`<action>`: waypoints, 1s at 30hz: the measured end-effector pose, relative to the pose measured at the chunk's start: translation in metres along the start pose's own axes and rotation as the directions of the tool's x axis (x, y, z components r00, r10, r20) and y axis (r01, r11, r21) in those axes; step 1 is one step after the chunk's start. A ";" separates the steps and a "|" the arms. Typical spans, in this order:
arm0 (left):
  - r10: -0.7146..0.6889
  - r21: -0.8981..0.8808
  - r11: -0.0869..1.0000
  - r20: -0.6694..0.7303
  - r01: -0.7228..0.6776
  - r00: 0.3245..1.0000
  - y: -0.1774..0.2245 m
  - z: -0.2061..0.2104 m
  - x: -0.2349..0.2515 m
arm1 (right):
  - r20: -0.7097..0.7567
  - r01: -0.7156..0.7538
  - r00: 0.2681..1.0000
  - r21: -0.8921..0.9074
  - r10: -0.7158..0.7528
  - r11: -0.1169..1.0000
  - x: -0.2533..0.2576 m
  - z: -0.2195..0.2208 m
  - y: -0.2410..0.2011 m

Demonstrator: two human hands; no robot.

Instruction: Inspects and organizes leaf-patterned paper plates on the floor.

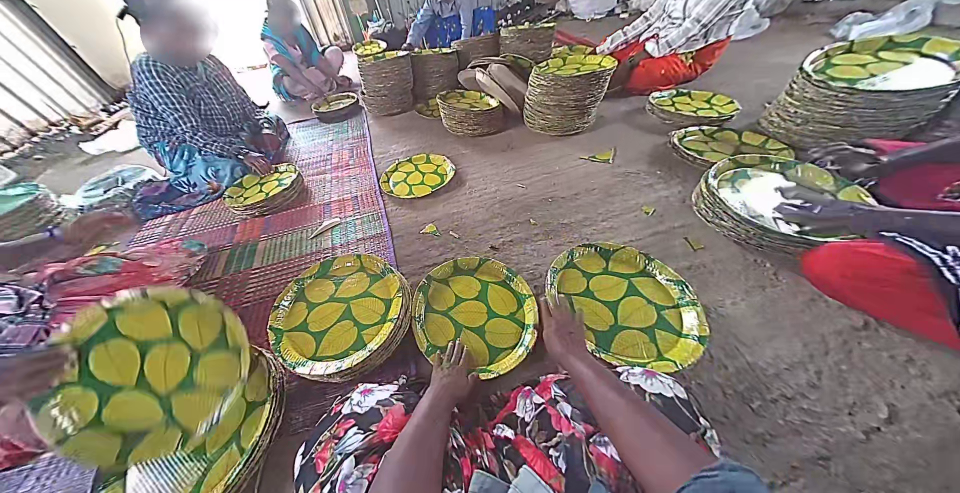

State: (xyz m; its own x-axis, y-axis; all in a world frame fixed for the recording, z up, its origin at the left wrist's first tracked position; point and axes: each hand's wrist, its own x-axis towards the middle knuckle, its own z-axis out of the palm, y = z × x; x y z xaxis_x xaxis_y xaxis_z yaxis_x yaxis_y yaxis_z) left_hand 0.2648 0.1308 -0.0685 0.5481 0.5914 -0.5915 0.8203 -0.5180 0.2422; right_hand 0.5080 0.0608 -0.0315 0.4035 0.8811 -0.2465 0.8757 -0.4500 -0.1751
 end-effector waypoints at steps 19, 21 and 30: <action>0.035 -0.094 0.973 -0.842 -0.210 0.538 0.003 -0.013 0.003 | -0.217 0.501 0.850 0.046 -0.481 0.864 -0.011 0.002 -0.010; 0.057 -0.090 0.981 -0.711 -0.172 0.701 0.002 -0.015 -0.003 | 0.065 0.598 0.800 -0.029 -0.596 0.801 -0.009 0.015 -0.021; 0.067 -0.001 0.998 -0.090 -0.067 0.994 -0.001 -0.004 0.010 | 0.101 -0.282 0.956 0.039 0.277 0.959 0.006 -0.004 0.009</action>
State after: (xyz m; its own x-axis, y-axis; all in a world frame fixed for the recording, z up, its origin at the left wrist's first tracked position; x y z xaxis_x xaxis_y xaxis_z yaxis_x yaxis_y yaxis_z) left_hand 0.2697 0.1395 -0.0718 0.6144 0.6085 -0.5023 0.7816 -0.5563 0.2821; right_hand 0.5192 0.0627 -0.0305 0.6009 0.7029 -0.3806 0.7157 -0.6851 -0.1354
